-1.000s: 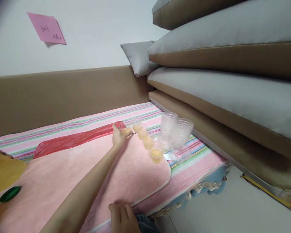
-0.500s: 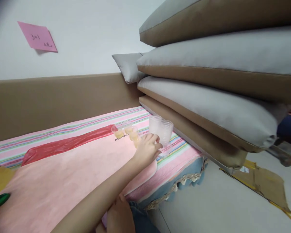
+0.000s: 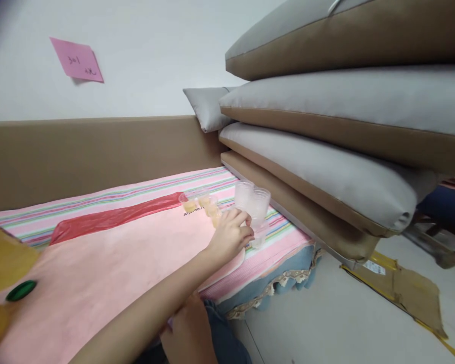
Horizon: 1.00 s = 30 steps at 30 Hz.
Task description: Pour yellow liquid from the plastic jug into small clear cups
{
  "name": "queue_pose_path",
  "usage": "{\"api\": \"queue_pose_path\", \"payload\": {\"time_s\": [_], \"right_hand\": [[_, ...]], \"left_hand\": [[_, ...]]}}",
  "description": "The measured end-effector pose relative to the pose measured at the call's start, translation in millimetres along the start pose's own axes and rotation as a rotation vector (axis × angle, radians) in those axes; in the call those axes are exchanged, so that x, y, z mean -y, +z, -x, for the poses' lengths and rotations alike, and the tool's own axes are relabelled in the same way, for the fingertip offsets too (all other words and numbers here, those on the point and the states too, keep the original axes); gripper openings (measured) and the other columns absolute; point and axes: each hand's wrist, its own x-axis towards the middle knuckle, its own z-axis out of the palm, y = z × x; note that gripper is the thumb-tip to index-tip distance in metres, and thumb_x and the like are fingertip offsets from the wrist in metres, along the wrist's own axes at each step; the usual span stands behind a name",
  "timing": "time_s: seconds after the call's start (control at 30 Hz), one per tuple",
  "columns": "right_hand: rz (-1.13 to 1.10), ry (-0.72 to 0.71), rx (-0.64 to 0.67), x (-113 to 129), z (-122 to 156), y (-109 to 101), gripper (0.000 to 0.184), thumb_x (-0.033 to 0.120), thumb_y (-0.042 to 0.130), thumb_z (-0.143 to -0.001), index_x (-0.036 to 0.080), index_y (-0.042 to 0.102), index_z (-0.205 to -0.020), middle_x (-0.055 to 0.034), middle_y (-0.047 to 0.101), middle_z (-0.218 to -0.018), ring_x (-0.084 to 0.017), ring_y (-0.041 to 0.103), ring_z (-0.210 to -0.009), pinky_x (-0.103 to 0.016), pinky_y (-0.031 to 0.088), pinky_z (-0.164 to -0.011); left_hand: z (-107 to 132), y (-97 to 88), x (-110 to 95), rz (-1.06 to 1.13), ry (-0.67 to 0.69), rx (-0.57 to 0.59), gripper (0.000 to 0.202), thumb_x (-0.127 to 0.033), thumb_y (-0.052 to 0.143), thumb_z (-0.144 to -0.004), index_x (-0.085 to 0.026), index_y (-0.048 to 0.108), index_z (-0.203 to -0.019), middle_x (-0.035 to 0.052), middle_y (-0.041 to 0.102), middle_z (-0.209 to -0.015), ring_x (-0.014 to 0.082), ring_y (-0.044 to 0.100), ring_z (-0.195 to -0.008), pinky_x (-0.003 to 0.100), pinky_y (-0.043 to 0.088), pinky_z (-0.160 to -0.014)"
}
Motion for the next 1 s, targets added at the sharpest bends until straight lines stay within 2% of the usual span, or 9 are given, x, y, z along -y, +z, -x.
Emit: {"api": "queue_pose_path", "payload": {"time_s": [0.07,0.17,0.27,0.33,0.43,0.57,0.83,1.0], "right_hand": [[0.102,0.049,0.022,-1.4,0.4,0.9,0.046,-0.001,0.060,-0.077,0.016,0.065,-0.119,-0.0092,0.061,-0.120,-0.027,0.052,-0.118,-0.037,0.041,-0.103],[0.234,0.122,0.078,-5.2,2.1,2.4,0.034,0.005,0.063,-0.082,0.009,0.063,-0.115,-0.0126,0.061,-0.110,-0.029,0.054,-0.109,-0.042,0.044,-0.097],[0.265,0.112,0.104,-8.6,3.7,3.3,0.032,0.010,0.062,-0.086,0.010,0.060,-0.119,-0.0120,0.060,-0.111,-0.028,0.053,-0.110,-0.040,0.043,-0.095],[0.286,0.087,0.110,-10.6,4.0,3.9,0.032,0.011,0.061,-0.088,0.010,0.058,-0.120,-0.0117,0.059,-0.112,-0.028,0.052,-0.110,-0.039,0.043,-0.095],[0.319,0.060,0.123,-14.1,3.8,5.2,0.030,0.012,0.061,-0.088,0.010,0.057,-0.118,-0.0112,0.059,-0.113,-0.027,0.051,-0.110,-0.039,0.041,-0.096],[0.329,0.053,0.138,-17.6,4.5,5.1,0.029,0.015,0.060,-0.090,0.010,0.056,-0.118,-0.0108,0.059,-0.113,-0.027,0.050,-0.110,-0.039,0.040,-0.097],[0.365,0.030,0.143,-19.9,8.7,1.2,0.029,0.021,0.057,-0.092,0.011,0.055,-0.119,-0.0101,0.059,-0.116,-0.024,0.051,-0.112,-0.036,0.039,-0.097],[0.384,0.021,0.132,-24.3,8.2,4.4,0.029,0.024,0.056,-0.091,0.013,0.055,-0.118,-0.0092,0.060,-0.114,-0.024,0.051,-0.110,-0.036,0.040,-0.095]], "left_hand": [[19.3,-27.1,4.7,0.073,-0.063,-0.130,0.017,-0.032,0.063,-0.087,-0.020,0.073,-0.080,0.0062,0.063,-0.100,0.0216,0.049,-0.098,0.037,0.037,-0.081],[62.9,-68.8,21.0,0.093,-0.131,-0.281,0.015,-0.032,0.067,-0.084,-0.021,0.074,-0.076,0.0059,0.063,-0.093,0.0211,0.049,-0.093,0.036,0.038,-0.080],[117.2,-99.1,41.4,-0.008,-0.214,-0.311,0.012,-0.031,0.069,-0.083,-0.023,0.074,-0.076,0.0059,0.062,-0.091,0.0219,0.049,-0.090,0.037,0.039,-0.079],[152.9,-109.8,52.1,-0.093,-0.267,-0.292,0.011,-0.030,0.069,-0.082,-0.023,0.073,-0.075,0.0058,0.062,-0.090,0.0222,0.049,-0.089,0.038,0.039,-0.078],[195.8,-113.8,59.8,-0.182,-0.305,-0.251,0.010,-0.029,0.071,-0.081,-0.023,0.073,-0.075,0.0059,0.063,-0.088,0.0226,0.050,-0.088,0.037,0.039,-0.075],[226.9,-108.7,58.3,-0.205,-0.345,-0.205,0.009,-0.029,0.071,-0.081,-0.023,0.073,-0.074,0.0060,0.064,-0.089,0.0231,0.051,-0.090,0.037,0.038,-0.076],[248.6,-95.6,47.4,-0.128,-0.408,-0.196,0.010,-0.031,0.069,-0.082,-0.023,0.073,-0.079,0.0072,0.063,-0.095,0.0234,0.051,-0.093,0.038,0.040,-0.079],[255.9,-105.2,39.6,-0.108,-0.426,-0.215,0.014,-0.034,0.069,-0.082,-0.025,0.073,-0.092,0.0069,0.065,-0.099,0.0238,0.053,-0.097,0.040,0.042,-0.084]]}}
